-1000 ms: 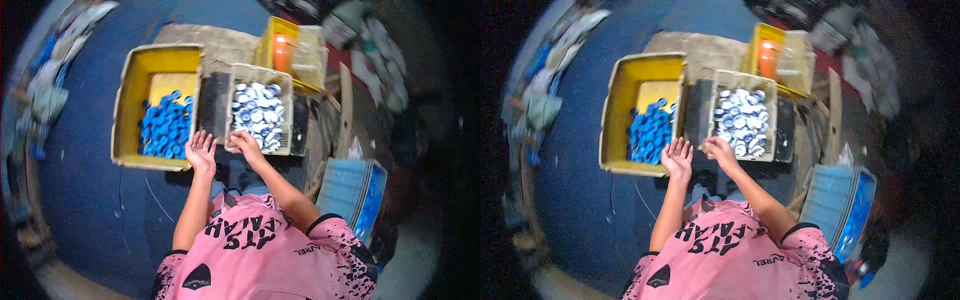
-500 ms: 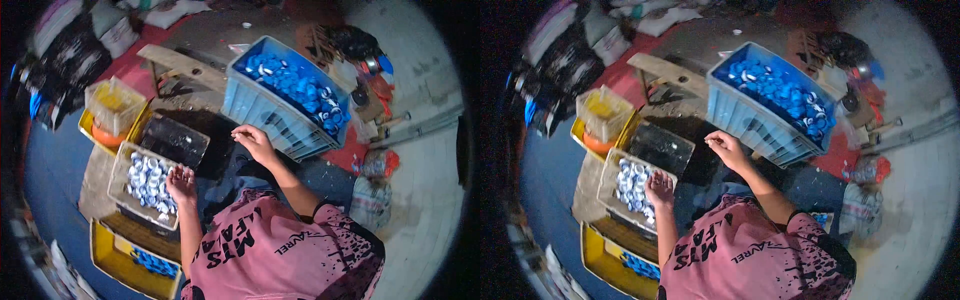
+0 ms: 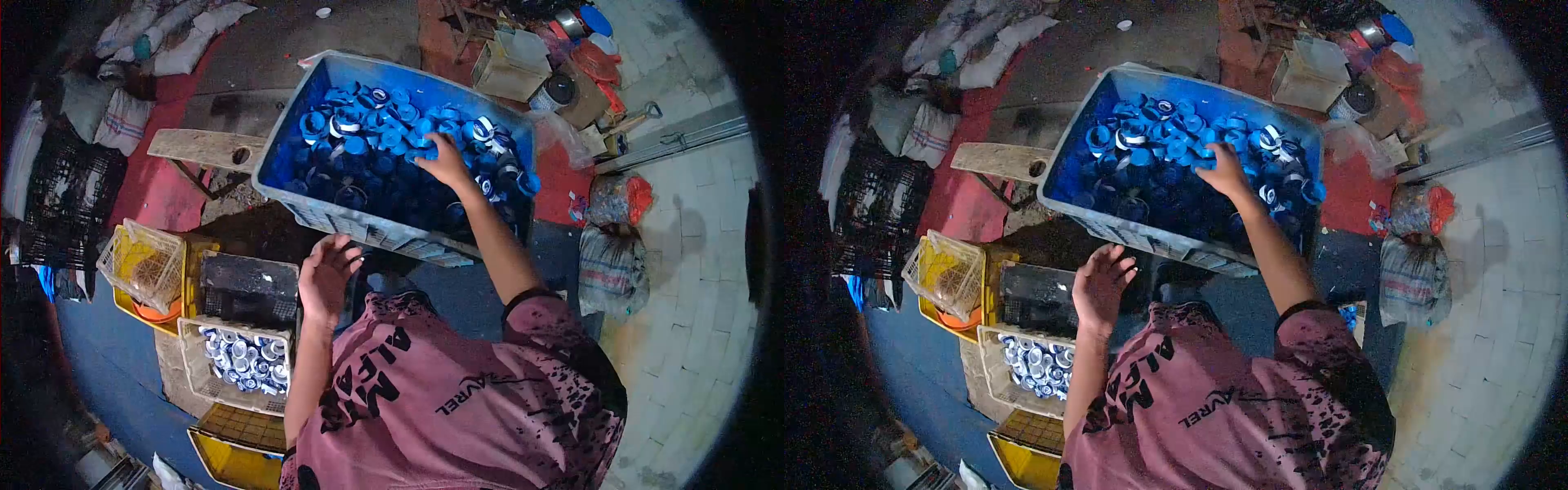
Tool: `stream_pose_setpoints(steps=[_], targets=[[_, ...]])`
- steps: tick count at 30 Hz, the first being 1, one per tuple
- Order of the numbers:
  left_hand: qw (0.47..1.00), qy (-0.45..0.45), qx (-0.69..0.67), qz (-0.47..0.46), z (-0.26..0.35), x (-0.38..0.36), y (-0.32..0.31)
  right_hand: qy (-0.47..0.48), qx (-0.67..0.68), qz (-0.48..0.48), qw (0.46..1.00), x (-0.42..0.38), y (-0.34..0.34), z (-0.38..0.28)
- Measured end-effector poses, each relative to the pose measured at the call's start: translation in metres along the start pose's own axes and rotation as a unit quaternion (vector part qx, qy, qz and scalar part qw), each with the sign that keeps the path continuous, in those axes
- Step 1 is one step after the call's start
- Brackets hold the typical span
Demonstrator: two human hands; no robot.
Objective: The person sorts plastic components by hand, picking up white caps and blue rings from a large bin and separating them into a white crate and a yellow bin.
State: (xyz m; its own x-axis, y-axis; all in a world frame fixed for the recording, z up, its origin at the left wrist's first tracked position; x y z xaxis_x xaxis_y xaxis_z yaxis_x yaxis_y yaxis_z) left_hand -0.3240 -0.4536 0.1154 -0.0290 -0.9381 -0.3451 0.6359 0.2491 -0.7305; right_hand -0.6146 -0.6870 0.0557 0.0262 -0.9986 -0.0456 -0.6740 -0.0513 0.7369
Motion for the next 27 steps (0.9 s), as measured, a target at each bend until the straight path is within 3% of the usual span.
stream_pose_setpoints(steps=[3, 8, 11, 17, 27], targets=[[1.0, 0.008, 0.014, -0.025, 0.0, 0.015, -0.03, 0.01, -0.094, 0.066, 0.993, 0.038, -0.007, 0.019], [0.999, 0.009, 0.037, -0.039, 0.004, 0.033, -0.049, -0.068, -0.195, -0.038, 0.978, 0.082, -0.045, 0.049], [0.999, 0.01, 0.038, -0.038, 0.005, 0.039, -0.055, -0.072, -0.288, -0.037, 0.954, 0.085, -0.045, 0.043], [0.999, 0.003, 0.034, -0.029, 0.004, 0.048, -0.059, -0.093, -0.222, -0.098, 0.966, 0.084, -0.059, 0.052], [0.999, 0.001, 0.034, -0.012, 0.0, 0.052, -0.067, -0.111, -0.197, -0.026, 0.974, 0.112, -0.083, 0.072]])
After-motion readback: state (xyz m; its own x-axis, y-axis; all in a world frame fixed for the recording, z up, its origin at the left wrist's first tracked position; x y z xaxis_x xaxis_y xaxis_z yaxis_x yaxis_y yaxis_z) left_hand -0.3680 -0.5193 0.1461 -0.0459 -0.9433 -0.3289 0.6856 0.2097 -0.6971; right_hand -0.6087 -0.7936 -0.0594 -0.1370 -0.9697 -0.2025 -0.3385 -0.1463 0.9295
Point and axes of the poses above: each hand's wrist, its own x-axis towards the middle knuckle, its own y-axis out of the back of the hand, z = x × y, the point moved 9 cm from there along x, towards the middle knuckle, and after that the axes turned 6 degrees about -y, right-handed, at the moved point
